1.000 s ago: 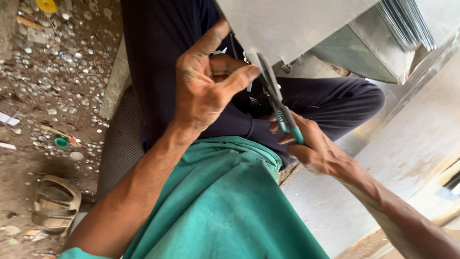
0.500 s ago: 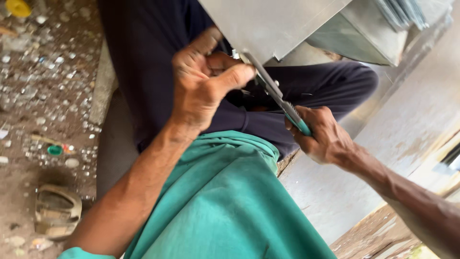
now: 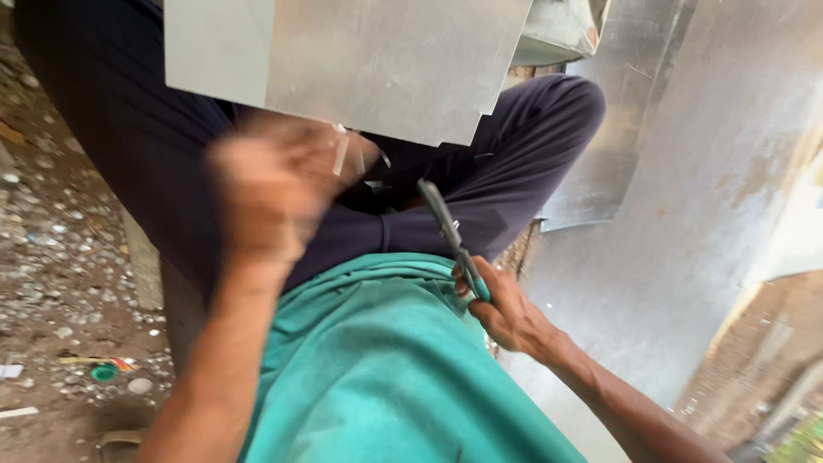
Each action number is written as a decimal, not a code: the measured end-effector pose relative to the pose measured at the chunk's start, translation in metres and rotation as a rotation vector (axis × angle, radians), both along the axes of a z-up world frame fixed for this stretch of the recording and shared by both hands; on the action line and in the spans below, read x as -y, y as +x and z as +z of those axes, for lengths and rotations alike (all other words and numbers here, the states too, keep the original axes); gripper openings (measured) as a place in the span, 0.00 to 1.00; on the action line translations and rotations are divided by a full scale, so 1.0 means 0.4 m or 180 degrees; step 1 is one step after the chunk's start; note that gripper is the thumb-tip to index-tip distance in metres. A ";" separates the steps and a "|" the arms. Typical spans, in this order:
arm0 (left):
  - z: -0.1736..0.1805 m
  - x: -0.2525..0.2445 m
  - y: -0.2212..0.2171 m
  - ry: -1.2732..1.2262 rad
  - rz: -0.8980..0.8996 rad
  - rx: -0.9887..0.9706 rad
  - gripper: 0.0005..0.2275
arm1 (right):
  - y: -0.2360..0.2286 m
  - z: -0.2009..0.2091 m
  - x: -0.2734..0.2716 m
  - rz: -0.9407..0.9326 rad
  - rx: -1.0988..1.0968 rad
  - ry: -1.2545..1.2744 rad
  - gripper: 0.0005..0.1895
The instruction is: The person sits on the floor and uses tin snips to cut the edges of rectangular metal sheets. They repeatedly trim the corners and edges, creating small metal scraps that fall onto their lap and the ground.
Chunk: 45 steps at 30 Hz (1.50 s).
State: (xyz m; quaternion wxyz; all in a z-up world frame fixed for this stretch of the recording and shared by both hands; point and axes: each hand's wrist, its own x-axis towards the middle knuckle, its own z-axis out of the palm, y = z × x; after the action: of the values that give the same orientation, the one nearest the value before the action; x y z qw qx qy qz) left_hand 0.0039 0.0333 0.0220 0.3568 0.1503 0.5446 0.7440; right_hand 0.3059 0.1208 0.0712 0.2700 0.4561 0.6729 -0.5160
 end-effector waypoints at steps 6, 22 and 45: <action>0.104 -0.004 -0.057 0.0253 0.0886 0.0330 0.03 | -0.069 0.010 0.011 0.0151 -0.0361 -0.0328 0.29; -0.056 0.020 0.067 0.0100 0.0375 0.1004 0.15 | -0.243 0.026 -0.048 0.0397 -0.0284 -0.0265 0.25; 0.103 -0.256 0.222 0.0040 -0.1594 0.0237 0.24 | 0.103 -0.192 0.062 -0.0850 -0.0235 0.0152 0.03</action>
State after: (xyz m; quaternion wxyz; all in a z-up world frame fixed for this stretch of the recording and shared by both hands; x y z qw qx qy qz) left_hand 0.0925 0.1357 0.0633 0.5488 0.2552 0.4722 0.6408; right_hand 0.3471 0.0961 -0.0055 0.1630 0.5287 0.6277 -0.5476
